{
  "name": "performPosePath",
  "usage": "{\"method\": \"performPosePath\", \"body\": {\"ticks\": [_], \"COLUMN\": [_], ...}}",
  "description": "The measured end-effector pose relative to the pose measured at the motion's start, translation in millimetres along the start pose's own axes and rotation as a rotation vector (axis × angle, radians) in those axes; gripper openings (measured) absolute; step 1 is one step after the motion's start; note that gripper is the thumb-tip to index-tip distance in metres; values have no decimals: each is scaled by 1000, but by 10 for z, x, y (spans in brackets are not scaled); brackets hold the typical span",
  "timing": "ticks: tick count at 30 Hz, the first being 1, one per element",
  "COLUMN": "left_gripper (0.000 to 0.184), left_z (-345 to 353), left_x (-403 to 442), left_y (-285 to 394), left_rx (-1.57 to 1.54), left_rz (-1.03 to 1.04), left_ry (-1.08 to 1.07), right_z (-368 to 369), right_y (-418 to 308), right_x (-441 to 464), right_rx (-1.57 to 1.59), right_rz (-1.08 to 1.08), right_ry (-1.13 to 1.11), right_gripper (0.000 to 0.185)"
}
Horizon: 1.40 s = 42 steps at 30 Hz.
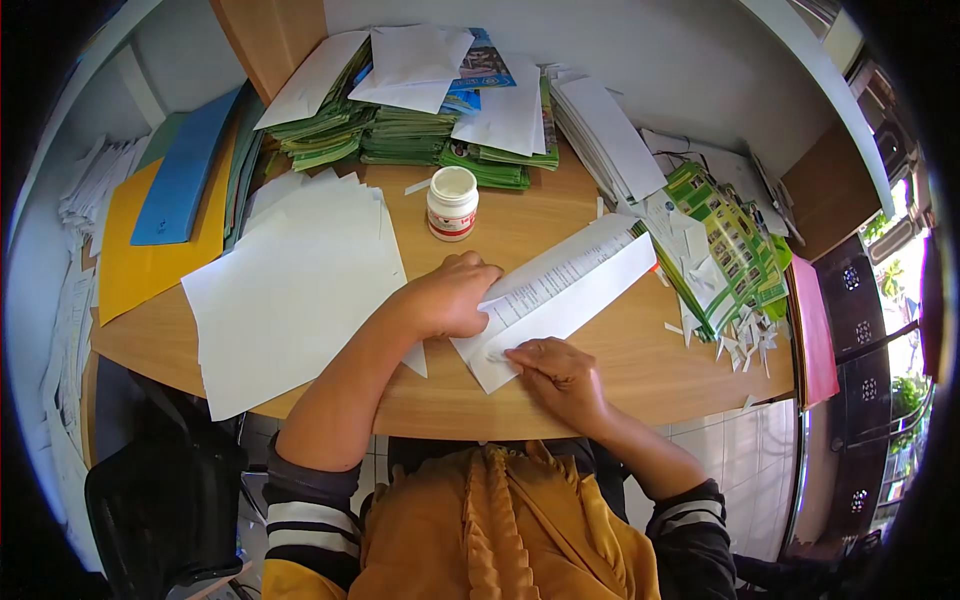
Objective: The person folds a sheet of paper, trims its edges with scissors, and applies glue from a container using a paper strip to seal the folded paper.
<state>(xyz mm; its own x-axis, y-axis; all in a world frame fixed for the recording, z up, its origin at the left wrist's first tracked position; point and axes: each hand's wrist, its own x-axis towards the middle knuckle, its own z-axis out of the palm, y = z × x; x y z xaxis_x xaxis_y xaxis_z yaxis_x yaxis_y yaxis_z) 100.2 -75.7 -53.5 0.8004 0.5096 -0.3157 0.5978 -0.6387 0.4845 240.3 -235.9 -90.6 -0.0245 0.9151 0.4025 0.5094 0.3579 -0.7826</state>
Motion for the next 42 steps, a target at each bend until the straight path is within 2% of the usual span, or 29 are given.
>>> {"method": "performPosePath", "body": {"ticks": [3,14,19,24,29,33,42], "left_gripper": [46,47,48,65,64,63,63], "left_z": [51,70,59,15,30,26,19], "left_x": [10,3,2,7,9,-1,5], "left_y": [-19,-43,-41,-8,-13,7,5], "left_rx": [-25,-13,-16,-12,-5,14,16], "left_rz": [39,92,74,19,27,24,30], "left_ry": [85,136,121,24,31,35,19], "right_z": [29,141,173,167,100,-12,-211], "right_y": [16,19,8,8,41,26,94], "right_x": [22,107,134,111,91,97,164], "right_rx": [-11,-31,-154,-312,-471,-598,-744], "right_rz": [-28,-66,-160,-256,-224,-92,29], "right_ry": [7,-22,-92,-136,-111,-95,-69], "right_gripper": [22,22,25,30,34,34,32]}}
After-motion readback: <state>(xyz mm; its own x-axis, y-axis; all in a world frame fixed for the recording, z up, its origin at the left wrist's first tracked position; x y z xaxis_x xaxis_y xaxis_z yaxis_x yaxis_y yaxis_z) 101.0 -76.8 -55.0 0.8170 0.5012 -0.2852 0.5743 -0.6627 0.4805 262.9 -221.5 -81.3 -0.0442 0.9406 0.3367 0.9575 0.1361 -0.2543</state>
